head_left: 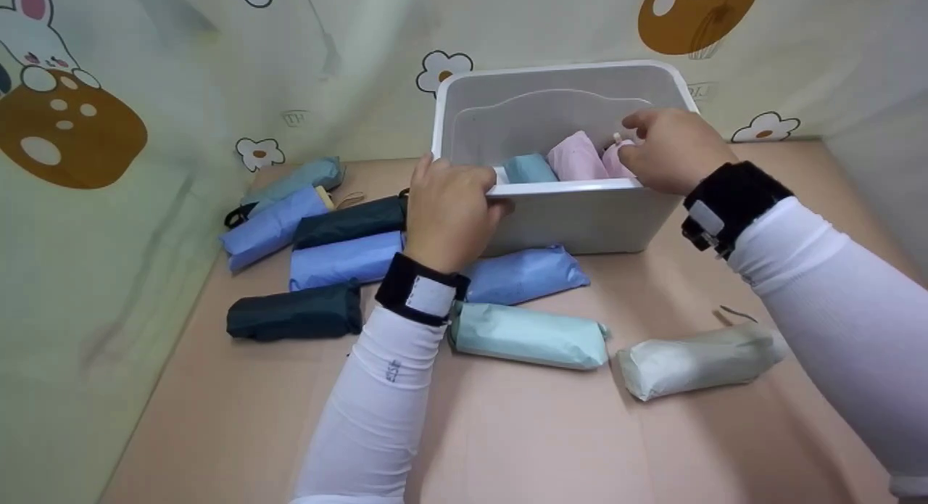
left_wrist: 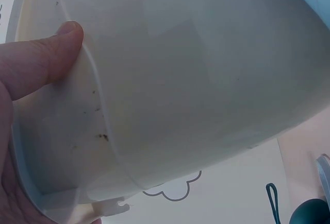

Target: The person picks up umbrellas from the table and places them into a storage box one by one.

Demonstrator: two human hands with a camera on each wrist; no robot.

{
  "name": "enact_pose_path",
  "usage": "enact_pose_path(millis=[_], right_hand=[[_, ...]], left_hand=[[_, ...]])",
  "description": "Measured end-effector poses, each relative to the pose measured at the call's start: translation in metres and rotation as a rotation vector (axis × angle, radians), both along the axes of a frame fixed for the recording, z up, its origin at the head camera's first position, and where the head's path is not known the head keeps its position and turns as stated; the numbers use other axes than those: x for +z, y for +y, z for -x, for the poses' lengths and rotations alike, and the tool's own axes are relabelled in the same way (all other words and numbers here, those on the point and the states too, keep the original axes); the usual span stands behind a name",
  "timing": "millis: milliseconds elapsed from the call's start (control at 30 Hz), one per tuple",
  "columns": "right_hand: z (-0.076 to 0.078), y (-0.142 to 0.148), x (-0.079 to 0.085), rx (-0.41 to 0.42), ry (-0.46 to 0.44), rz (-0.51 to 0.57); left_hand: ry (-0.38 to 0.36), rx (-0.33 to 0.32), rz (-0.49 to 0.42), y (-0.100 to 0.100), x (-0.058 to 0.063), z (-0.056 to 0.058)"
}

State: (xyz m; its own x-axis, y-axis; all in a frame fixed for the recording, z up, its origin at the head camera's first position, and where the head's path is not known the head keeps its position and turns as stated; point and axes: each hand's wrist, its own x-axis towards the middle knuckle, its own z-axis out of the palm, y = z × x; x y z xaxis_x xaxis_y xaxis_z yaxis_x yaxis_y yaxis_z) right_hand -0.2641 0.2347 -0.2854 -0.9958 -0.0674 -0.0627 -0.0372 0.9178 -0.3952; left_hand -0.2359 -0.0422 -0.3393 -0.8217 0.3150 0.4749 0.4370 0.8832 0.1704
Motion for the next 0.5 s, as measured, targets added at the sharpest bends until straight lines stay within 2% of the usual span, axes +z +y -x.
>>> enact_pose_path(millis=[133, 267, 367, 500], right_hand=[[-0.008, 0.0, -0.002, -0.005, 0.067, 0.079], [-0.02, 0.001, -0.001, 0.026, 0.125, 0.149], [-0.034, -0.001, 0.002, 0.07, 0.168, 0.185], [-0.059, -0.005, 0.005, 0.167, 0.258, 0.22]], left_hand=[[-0.015, 0.0, 0.0, 0.0, 0.0, 0.0], [-0.029, 0.001, 0.001, 0.001, 0.001, 0.001], [-0.032, 0.006, 0.004, 0.001, 0.001, 0.001], [-0.038, 0.012, 0.011, 0.001, 0.002, 0.001]])
